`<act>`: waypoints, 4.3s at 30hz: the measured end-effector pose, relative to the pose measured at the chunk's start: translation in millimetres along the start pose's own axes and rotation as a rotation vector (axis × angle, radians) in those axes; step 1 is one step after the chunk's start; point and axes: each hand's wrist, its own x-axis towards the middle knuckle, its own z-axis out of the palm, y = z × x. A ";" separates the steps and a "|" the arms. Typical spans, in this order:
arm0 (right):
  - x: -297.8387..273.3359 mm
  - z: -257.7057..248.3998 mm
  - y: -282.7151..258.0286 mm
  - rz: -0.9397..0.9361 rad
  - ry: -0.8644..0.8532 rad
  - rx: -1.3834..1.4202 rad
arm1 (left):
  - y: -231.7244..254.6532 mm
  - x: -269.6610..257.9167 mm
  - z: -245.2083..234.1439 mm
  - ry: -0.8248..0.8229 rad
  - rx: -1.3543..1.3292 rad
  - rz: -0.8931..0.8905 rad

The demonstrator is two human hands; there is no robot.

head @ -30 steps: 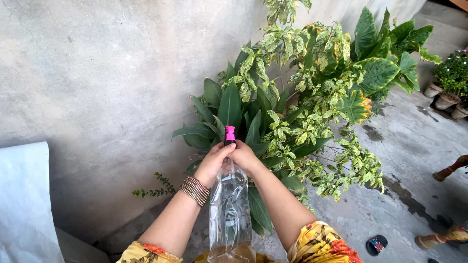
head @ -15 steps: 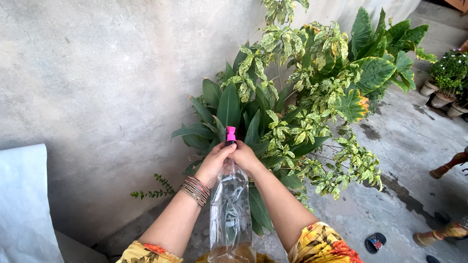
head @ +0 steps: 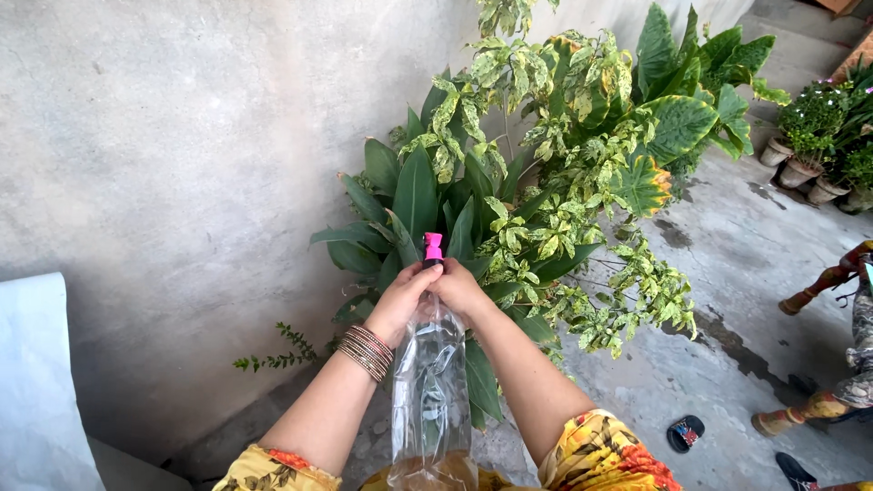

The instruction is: The person holds a plastic bag and sprays liquid from a pink spray bottle into it while standing near various plants.

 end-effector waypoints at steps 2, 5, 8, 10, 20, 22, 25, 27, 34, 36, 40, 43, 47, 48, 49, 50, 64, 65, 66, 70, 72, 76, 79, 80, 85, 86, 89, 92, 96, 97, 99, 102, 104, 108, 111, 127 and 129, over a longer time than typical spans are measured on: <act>-0.5 -0.9 -1.0 -0.006 0.008 -0.001 | 3.4 -2.8 3.4 0.009 -0.002 -0.013; -3.4 -3.1 -2.2 -0.010 0.023 0.037 | 9.0 -6.1 8.7 -0.003 0.014 -0.028; -2.0 -8.0 8.0 -0.030 0.031 0.067 | 3.7 -1.9 9.6 -0.017 0.029 -0.034; 1.9 -12.5 18.6 -0.052 0.036 0.061 | 0.0 0.3 10.9 -0.015 0.030 -0.039; -0.3 -39.3 17.1 -0.088 -0.031 0.112 | -6.5 13.2 33.2 -0.069 -0.018 0.002; -1.7 -47.0 17.5 -0.088 -0.038 0.130 | -9.0 15.5 40.9 -0.063 -0.022 -0.006; -3.7 -55.5 5.8 -0.056 -0.023 0.081 | -6.5 19.6 52.7 0.021 0.018 -0.033; -6.9 -62.3 -0.1 -0.049 0.013 0.044 | -3.8 18.6 63.8 0.001 -0.026 -0.039; -5.4 -94.7 1.9 -0.033 0.007 0.066 | -16.9 33.6 88.2 -0.023 -0.017 0.002; 2.4 -103.9 14.1 -0.097 -0.033 0.053 | -19.2 35.5 95.7 -0.003 -0.022 0.007; 5.3 -116.6 19.5 -0.071 -0.121 0.120 | -20.6 37.6 109.0 0.069 -0.018 -0.023; 5.7 -122.8 22.0 -0.093 -0.138 0.128 | -25.4 40.4 113.7 0.054 0.009 0.006; 14.9 -129.3 30.9 -0.089 -0.168 0.159 | -33.7 46.1 117.1 0.078 -0.014 0.019; 17.9 -131.0 33.7 -0.091 -0.172 0.147 | -36.3 47.8 117.3 0.066 -0.021 0.037; 14.9 -131.1 29.4 -0.090 -0.179 0.148 | -36.0 47.4 119.2 0.073 -0.021 0.038; 11.8 -131.2 25.0 -0.065 -0.156 0.146 | -35.6 46.9 121.1 0.086 -0.030 0.026; 21.5 -137.9 22.1 -0.078 -0.270 0.182 | -33.5 52.3 127.9 0.155 0.016 0.044; 21.9 -138.7 21.8 -0.069 -0.279 0.173 | -31.8 51.3 130.0 0.166 0.018 0.036; 22.4 -139.4 21.6 -0.060 -0.288 0.165 | -30.2 50.3 132.0 0.177 0.019 0.029; 18.9 -139.2 12.0 -0.044 -0.277 0.157 | -34.7 56.9 129.1 0.181 0.013 0.061; 19.3 -139.2 9.2 -0.079 -0.264 0.139 | -34.8 57.6 129.3 0.190 0.006 0.071; 21.5 -138.5 7.3 -0.067 -0.213 0.115 | -35.7 60.0 129.5 0.196 0.004 0.096; 27.3 -137.8 13.3 -0.112 -0.242 0.157 | -33.1 57.8 131.2 0.223 0.017 0.057; 27.3 -137.4 13.5 -0.107 -0.242 0.161 | -35.8 59.8 128.7 0.232 0.017 0.057; 28.9 -136.5 19.5 -0.088 -0.257 0.159 | -36.4 56.1 129.7 0.241 0.004 0.048; 29.6 -136.3 20.7 -0.091 -0.294 0.155 | -36.1 54.1 130.5 0.224 0.005 0.052; 29.1 -134.1 21.4 -0.089 -0.333 0.144 | -32.0 47.7 133.2 0.215 0.012 0.053; 24.9 -132.3 19.4 -0.081 -0.345 0.159 | -34.0 46.4 132.2 0.229 0.013 0.054; 12.8 -132.1 7.7 -0.038 -0.318 0.149 | -33.4 42.0 136.4 0.264 -0.017 0.046; 13.6 -131.7 9.1 -0.038 -0.320 0.149 | -33.1 40.6 137.4 0.265 -0.016 0.047; 15.6 -131.1 12.1 -0.078 -0.312 0.126 | -32.5 38.1 139.4 0.254 0.005 0.051; 13.6 -132.0 10.4 -0.062 -0.291 0.128 | -37.3 40.3 137.0 0.231 0.000 0.079; 10.3 -132.2 13.0 -0.049 -0.289 0.139 | -40.9 40.6 136.8 0.245 0.011 0.069; 12.4 -133.7 22.4 -0.061 -0.335 0.157 | -45.6 40.8 136.3 0.264 0.002 0.060; 11.0 -134.8 24.8 -0.071 -0.347 0.113 | -49.0 40.4 137.4 0.259 0.007 0.082; -2.0 -121.7 24.1 -0.068 -0.438 0.146 | -49.6 13.5 138.2 0.320 -0.003 0.101; -6.6 -118.4 17.5 -0.052 -0.445 0.167 | -49.7 10.9 135.7 0.318 -0.011 0.104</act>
